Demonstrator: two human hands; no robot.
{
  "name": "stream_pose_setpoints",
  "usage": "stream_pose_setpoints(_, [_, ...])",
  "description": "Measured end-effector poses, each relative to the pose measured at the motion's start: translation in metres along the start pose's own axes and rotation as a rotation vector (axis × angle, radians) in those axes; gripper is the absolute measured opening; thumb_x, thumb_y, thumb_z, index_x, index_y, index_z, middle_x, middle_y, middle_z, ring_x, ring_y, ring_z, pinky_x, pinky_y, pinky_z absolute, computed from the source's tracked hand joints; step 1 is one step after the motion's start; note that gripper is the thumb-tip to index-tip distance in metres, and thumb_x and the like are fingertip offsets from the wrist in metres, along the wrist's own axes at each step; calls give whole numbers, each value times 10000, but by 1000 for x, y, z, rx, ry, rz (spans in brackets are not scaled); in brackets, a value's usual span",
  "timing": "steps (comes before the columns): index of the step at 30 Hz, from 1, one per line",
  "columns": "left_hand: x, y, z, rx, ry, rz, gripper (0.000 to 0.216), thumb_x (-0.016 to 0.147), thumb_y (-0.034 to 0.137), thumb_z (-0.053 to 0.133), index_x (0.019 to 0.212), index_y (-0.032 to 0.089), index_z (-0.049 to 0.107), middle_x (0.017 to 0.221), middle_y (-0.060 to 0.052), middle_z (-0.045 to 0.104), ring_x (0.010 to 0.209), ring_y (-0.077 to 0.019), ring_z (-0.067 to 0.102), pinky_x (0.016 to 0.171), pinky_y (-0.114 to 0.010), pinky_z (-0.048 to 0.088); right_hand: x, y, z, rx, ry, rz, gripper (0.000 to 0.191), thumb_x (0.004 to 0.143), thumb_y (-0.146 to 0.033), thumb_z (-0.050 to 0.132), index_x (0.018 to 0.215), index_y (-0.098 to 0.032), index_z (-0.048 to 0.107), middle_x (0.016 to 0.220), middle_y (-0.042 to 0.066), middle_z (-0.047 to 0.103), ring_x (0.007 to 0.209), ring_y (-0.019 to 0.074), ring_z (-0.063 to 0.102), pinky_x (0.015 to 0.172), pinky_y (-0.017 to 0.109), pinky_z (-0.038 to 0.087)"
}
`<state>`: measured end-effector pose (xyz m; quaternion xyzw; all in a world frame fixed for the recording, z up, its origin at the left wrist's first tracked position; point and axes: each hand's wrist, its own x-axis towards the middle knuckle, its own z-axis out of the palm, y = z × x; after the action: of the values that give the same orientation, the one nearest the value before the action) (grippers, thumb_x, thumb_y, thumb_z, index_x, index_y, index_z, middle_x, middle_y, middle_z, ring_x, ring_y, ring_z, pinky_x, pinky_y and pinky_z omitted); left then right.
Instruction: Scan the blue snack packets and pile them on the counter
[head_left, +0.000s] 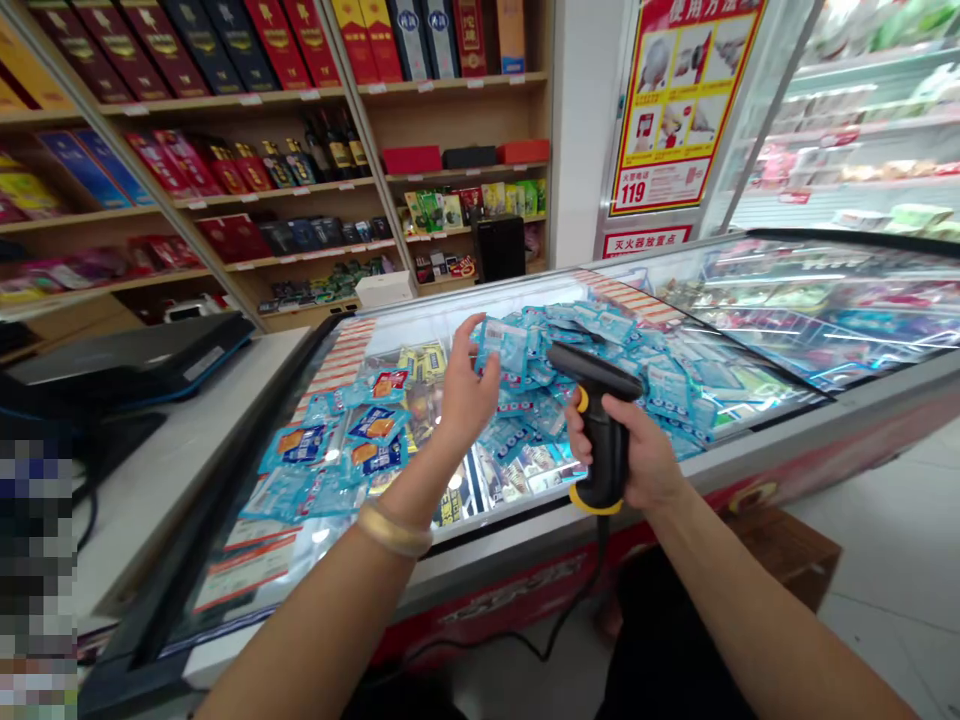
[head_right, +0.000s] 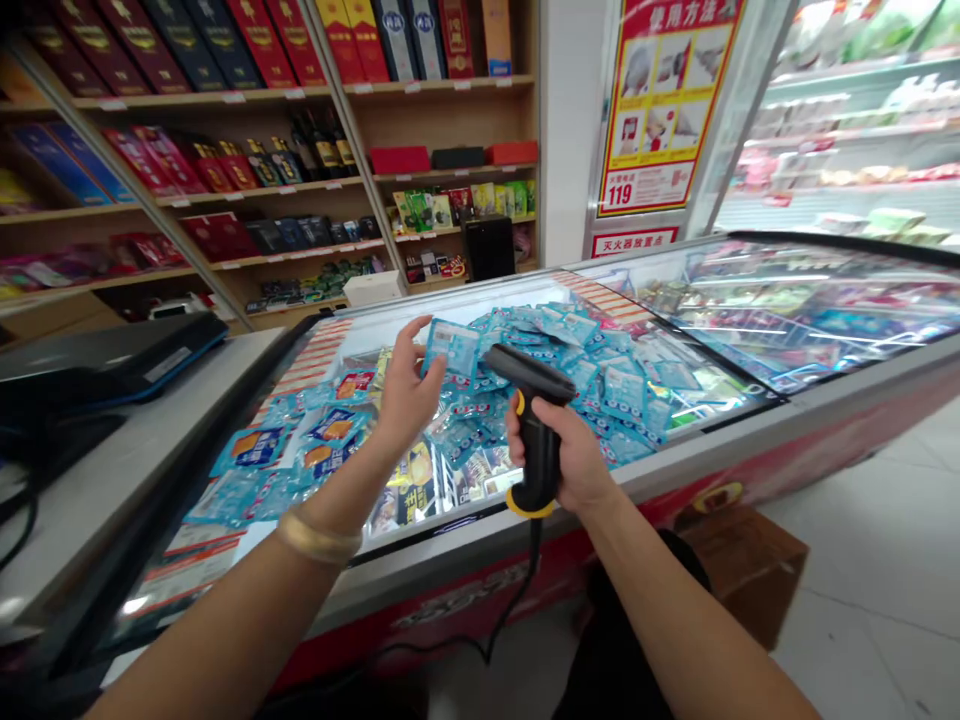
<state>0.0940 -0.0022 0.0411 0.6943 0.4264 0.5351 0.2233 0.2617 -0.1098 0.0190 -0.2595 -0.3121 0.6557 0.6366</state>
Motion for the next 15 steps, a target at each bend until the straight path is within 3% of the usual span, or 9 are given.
stream_pose_setpoints(3, [25,7,39,37,-29,-35,455,900,224,461,1344,180,549,1033,-78,689,871,-191,655,867,-363,545,0,-24,-18,-1,71,-51,287,698,-399,747,859,-178,660,708,-1,580,523,94,485,461,213,436])
stream_pose_setpoints(7, [45,14,77,247,-180,-23,487,831,285,591,1288,117,601,1233,-167,638,1214,-307,577,1090,-458,430,0,-46,-37,11,133,-111,259,715,-391,721,852,-185,647,703,-3,551,536,95,462,466,208,431])
stream_pose_setpoints(10, [48,14,92,392,-298,-24,530,808,326,627,1287,101,602,1326,-214,581,1300,-364,517,1130,-495,376,0,-52,-49,19,167,-132,237,738,-389,692,855,-191,634,709,-3,534,540,100,452,461,213,431])
stream_pose_setpoints(15, [46,10,102,378,-307,-43,534,837,386,598,1322,162,583,1409,-191,540,1353,-372,474,1157,-540,332,3,-51,-56,17,187,-124,234,736,-391,680,847,-193,625,715,0,520,533,107,439,450,229,431])
